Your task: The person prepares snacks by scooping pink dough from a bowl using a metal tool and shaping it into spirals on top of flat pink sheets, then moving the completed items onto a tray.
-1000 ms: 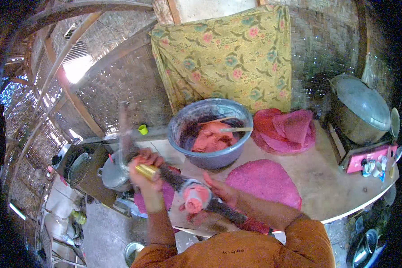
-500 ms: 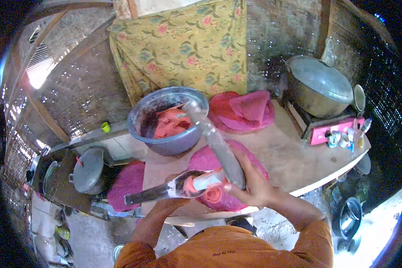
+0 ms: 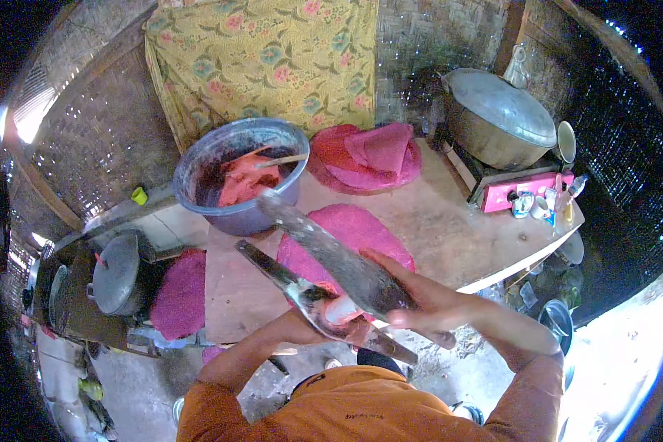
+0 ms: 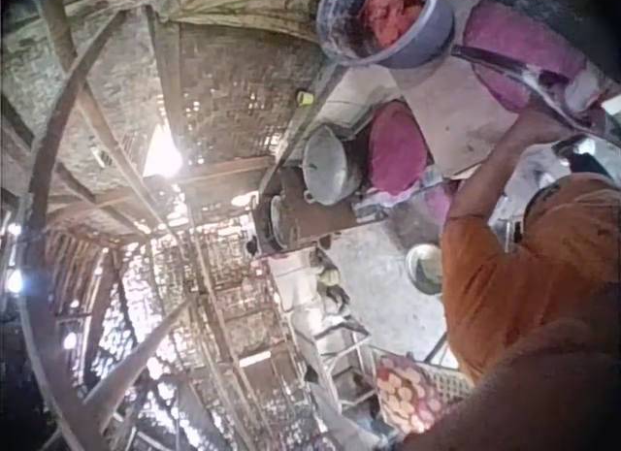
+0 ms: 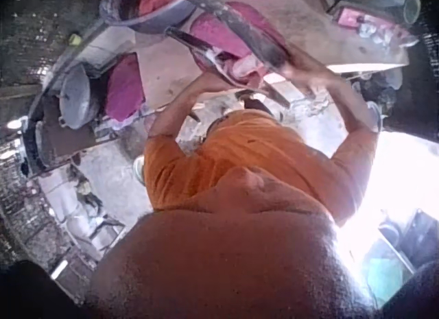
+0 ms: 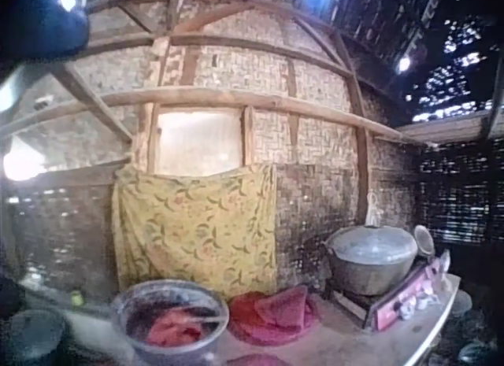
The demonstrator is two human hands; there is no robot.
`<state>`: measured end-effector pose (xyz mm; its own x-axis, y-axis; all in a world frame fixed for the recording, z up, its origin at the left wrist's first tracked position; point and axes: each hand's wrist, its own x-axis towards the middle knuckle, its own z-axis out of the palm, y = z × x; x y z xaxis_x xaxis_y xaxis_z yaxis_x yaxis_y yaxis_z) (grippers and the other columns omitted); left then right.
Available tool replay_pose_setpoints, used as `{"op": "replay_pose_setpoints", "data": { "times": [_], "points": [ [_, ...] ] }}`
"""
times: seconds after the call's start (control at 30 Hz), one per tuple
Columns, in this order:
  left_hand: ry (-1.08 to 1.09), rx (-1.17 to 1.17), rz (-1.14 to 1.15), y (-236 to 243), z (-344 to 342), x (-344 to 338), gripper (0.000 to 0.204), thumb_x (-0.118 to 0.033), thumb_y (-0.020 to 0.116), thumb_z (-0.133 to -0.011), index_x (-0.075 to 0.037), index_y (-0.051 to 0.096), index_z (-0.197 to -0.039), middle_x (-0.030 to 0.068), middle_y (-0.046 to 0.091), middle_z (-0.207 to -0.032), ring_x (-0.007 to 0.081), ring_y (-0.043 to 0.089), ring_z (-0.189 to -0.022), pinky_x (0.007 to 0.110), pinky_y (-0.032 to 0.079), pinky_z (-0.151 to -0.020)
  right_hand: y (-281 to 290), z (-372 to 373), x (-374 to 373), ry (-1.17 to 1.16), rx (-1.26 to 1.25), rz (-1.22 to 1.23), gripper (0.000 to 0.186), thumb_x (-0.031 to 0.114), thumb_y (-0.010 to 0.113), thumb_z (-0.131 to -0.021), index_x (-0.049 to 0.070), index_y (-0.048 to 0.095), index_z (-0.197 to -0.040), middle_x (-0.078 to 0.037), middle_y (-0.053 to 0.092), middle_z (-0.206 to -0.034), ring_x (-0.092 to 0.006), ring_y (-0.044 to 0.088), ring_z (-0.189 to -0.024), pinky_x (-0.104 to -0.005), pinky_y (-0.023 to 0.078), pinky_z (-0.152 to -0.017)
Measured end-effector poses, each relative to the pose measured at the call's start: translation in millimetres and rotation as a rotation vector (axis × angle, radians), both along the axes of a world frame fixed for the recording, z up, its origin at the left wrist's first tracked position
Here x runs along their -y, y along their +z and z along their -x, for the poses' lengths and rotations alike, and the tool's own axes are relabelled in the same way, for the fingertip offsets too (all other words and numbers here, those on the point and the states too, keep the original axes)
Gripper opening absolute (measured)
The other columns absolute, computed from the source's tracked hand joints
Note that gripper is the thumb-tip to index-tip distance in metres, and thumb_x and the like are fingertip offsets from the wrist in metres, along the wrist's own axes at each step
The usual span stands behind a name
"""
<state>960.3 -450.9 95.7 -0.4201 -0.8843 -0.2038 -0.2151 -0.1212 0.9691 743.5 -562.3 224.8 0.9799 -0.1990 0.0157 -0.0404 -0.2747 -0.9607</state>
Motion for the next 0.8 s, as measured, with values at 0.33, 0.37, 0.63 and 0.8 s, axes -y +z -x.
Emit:
{"op": "replay_pose_setpoints", "data": {
  "times": [0.33, 0.37, 0.63, 0.8],
  "points": [
    [0.296, -0.892, 0.559, 133.4, 10.2, 44.0, 0.126, -0.071, 0.071, -0.053, -0.022, 0.0, -0.145, 0.0164, 0.015, -0.149, 0.0386, 0.033, -0.127, 0.048, 0.031, -0.101, -125.1, 34.9, -33.0, 0.674, 0.019, -1.366, 0.108, 0.063, 0.061, -0.071, 0.0, 0.011, -0.142, -0.027, 0.035, -0.135, -0.0349, 0.037, -0.125, -0.0454, 0.027, -0.104],
    [0.289, -1.069, 0.49, 135.3, 16.3, 52.8, 0.124, -0.081, 0.059, -0.052, -0.026, -0.003, -0.145, 0.017, 0.015, -0.149, 0.0369, 0.034, -0.127, 0.047, 0.028, -0.102, -130.6, 35.1, -33.7, 0.678, 0.018, -1.398, 0.108, 0.064, 0.06, -0.07, 0.0, 0.01, -0.142, -0.027, 0.035, -0.135, -0.0352, 0.037, -0.125, -0.046, 0.027, -0.104],
    [0.113, -1.145, 0.553, 125.5, 26.2, 118.2, 0.083, -0.058, 0.043, -0.08, -0.004, 0.025, -0.141, 0.0194, 0.041, -0.136, 0.0283, 0.042, -0.122, 0.034, 0.025, -0.104, -114.1, 67.6, -16.1, 0.395, 0.023, -1.324, 0.114, 0.073, 0.054, -0.067, 0.001, 0.009, -0.143, -0.029, 0.034, -0.135, -0.0378, 0.036, -0.125, -0.051, 0.024, -0.105],
    [0.073, -1.274, 0.3, 66.8, -8.3, 180.7, 0.067, -0.052, 0.045, -0.083, -0.006, 0.04, -0.132, 0.0216, 0.054, -0.12, 0.0355, 0.047, -0.118, 0.045, 0.027, -0.106, -95.2, 83.1, 16.3, 0.081, -0.082, -1.152, 0.118, 0.079, 0.051, -0.065, 0.002, 0.008, -0.144, -0.029, 0.034, -0.135, -0.0394, 0.035, -0.126, -0.0542, 0.022, -0.105]
  ]
}}
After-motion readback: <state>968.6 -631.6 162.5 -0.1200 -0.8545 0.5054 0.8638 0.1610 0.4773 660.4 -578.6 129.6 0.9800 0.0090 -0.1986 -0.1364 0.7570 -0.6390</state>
